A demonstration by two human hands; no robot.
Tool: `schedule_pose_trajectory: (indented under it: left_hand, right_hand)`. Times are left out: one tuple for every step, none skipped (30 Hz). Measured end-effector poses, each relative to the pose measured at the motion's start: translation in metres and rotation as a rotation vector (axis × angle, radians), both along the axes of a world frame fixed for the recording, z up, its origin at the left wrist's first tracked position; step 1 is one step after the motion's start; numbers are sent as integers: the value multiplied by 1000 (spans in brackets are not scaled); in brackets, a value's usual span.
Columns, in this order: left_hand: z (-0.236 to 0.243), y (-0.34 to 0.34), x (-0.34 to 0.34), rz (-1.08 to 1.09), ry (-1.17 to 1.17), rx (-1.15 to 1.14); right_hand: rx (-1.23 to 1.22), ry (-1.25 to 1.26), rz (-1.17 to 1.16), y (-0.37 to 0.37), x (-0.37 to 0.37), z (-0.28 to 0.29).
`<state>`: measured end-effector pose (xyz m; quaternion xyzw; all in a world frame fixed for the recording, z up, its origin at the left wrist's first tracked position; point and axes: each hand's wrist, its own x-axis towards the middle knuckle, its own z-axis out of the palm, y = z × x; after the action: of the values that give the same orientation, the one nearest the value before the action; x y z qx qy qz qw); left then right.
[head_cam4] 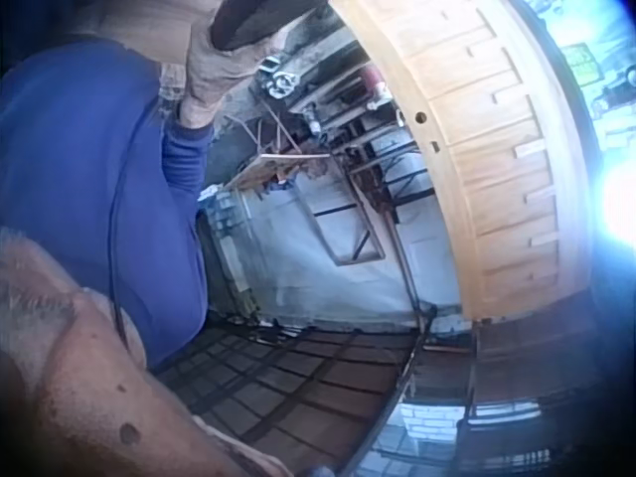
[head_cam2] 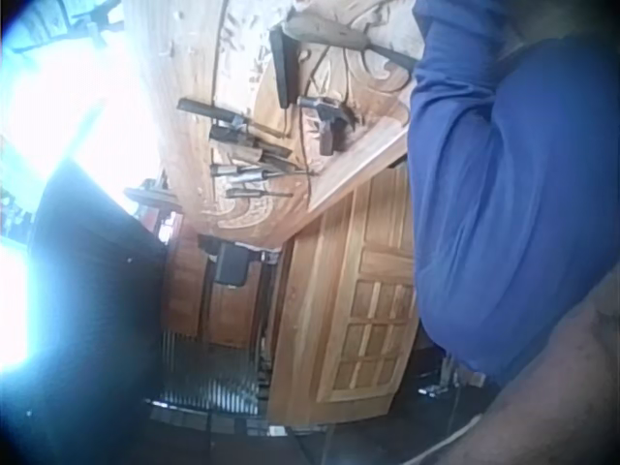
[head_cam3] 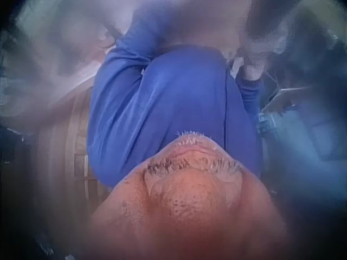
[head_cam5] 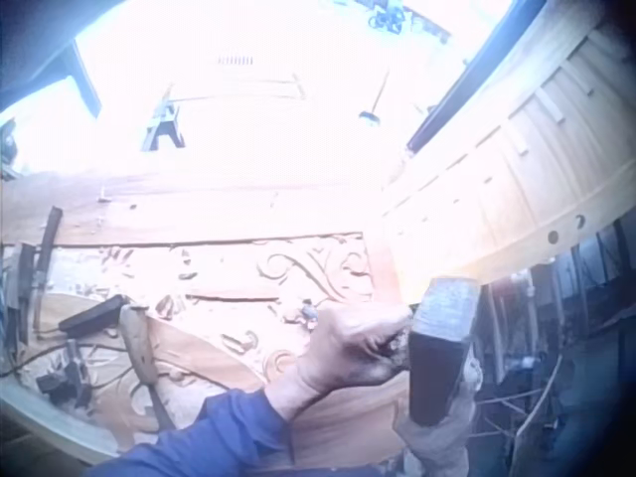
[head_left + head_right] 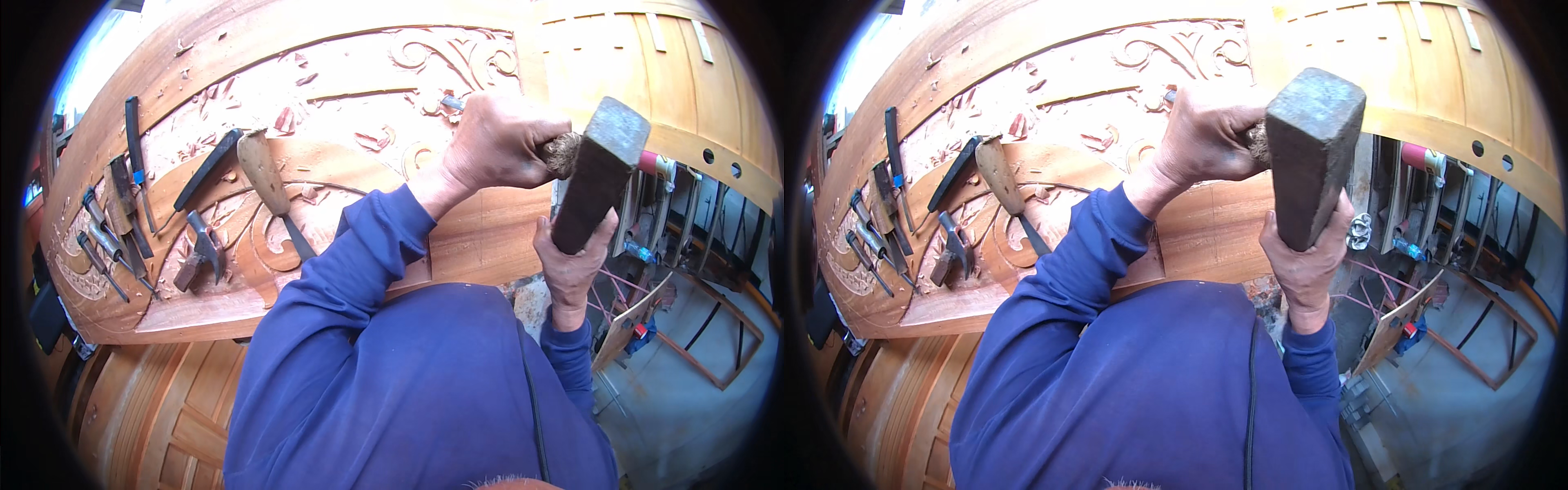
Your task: The person carves a decorative pattern into a wooden panel using a chisel and a wooden mallet, striking the chisel to remove wood and then brushing away the shavings by hand.
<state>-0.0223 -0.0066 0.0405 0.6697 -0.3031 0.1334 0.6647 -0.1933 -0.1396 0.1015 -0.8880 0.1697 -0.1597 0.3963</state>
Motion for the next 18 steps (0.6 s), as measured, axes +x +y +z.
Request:
schedule_pose_trajectory:
  left_hand:
    - [1,2,1,5,-4,1]
    - [2,4,1,-5,-5,12]
    - [5,6,1,-21,0,19]
    - [7,8,4,-59,-8,46]
    - [7,7,4,-61,-7,42]
    - [8,8,4,-65,60,6]
    - [8,8,5,-69,127,-30]
    - [8,7,5,-75,193,-68]
    - [9,7,7,-75,191,-69]
    - [9,5,8,-47,153,-80]
    - [8,4,11,-20,116,-91]
    - [9,-1,18,-10,110,-2]
    - [8,-5,27,7,112,90]
    - [11,-18,34,92,121,117]
    - [12,-29,37,131,162,158]
    - [6,-39,36,153,151,174]
    - [-1,-46,33,176,140,190]
    - [4,-44,25,136,135,278]
  right_hand:
    - [-133,58,85,-3,-1,3]
    - [-87,12,88,-2,2,8]
    - [56,-117,25,6,6,9]
    - [192,-256,-29,14,9,11]
    - [334,-343,-97,13,8,0]
    - [18,-98,0,9,12,6]
    - [-299,146,95,5,15,12]
    - [-475,41,146,1,22,7]
    - [-454,51,177,3,26,12]
    - [-398,66,164,1,25,13]
    - [-342,81,150,-4,23,12]
    - [-342,78,148,-8,22,10]
    - [-318,110,93,-10,20,7]
    - [-293,141,37,-12,17,4]
    - [-294,142,41,-14,14,0]
    - [-131,120,-8,-16,11,-3]
    - [33,97,-56,-17,9,-5]
    - [104,69,-73,-17,7,-4]
